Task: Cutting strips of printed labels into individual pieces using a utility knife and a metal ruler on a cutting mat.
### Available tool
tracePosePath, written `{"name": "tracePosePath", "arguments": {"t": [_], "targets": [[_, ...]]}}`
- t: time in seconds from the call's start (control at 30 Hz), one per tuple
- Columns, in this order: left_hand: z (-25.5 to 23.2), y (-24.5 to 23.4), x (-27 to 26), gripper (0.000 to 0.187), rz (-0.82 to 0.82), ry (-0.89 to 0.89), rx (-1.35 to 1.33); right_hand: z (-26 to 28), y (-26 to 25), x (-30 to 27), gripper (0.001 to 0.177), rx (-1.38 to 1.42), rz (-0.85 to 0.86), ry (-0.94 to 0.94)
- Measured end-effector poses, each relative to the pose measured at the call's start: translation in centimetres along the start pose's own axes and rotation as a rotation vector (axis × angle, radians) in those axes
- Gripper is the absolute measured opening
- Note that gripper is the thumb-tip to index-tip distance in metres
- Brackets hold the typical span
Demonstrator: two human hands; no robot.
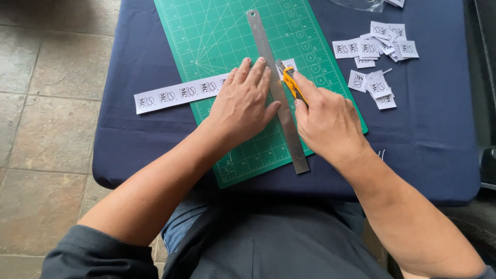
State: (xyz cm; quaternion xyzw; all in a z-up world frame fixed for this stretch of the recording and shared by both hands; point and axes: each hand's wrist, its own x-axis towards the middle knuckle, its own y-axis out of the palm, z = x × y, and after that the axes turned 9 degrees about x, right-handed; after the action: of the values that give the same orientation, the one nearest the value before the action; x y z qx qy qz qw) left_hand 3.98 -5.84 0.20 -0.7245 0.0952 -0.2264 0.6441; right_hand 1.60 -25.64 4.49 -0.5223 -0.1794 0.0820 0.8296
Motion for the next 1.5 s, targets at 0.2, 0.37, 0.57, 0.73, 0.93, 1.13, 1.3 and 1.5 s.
{"name": "tracePosePath", "arguments": {"t": [0.2, 0.37, 0.57, 0.73, 0.93, 1.13, 1.3, 1.5], "targets": [[0.0, 0.2, -0.1, 0.075, -0.009, 0.001, 0.012, 1.5, -0.7, 0.5, 0.051, -0.049, 0.07, 0.061], [-0.1, 0.6, 0.0, 0.075, -0.016, 0.001, 0.041, 2.2, -1.1, 1.3, 0.052, -0.161, 0.131, 0.11], [-0.1, 1.4, 0.8, 0.082, 0.03, 0.017, 0.201, 3.9, -2.5, 1.7, 0.058, -0.183, 0.246, 0.184], [-0.2, 1.1, 0.9, 0.084, 0.06, 0.021, 0.25, 4.4, -3.0, -0.2, 0.057, -0.201, 0.255, 0.181], [-0.3, 1.0, 0.8, 0.084, 0.062, 0.024, 0.23, 4.2, -3.3, -1.7, 0.056, -0.242, 0.234, 0.176], [0.5, 0.6, 0.4, 0.083, 0.015, 0.004, 0.102, 3.9, -4.2, -2.0, 0.059, -0.116, 0.288, 0.308], [3.0, -1.2, -1.1, 0.074, 0.063, -0.015, -0.143, 1.5, -3.0, -5.7, 0.035, 0.12, 0.035, 0.281], [3.6, -1.1, -2.9, 0.085, 0.118, -0.005, -0.158, 3.0, -1.2, -11.0, 0.064, -0.095, 0.147, 0.161]]}}
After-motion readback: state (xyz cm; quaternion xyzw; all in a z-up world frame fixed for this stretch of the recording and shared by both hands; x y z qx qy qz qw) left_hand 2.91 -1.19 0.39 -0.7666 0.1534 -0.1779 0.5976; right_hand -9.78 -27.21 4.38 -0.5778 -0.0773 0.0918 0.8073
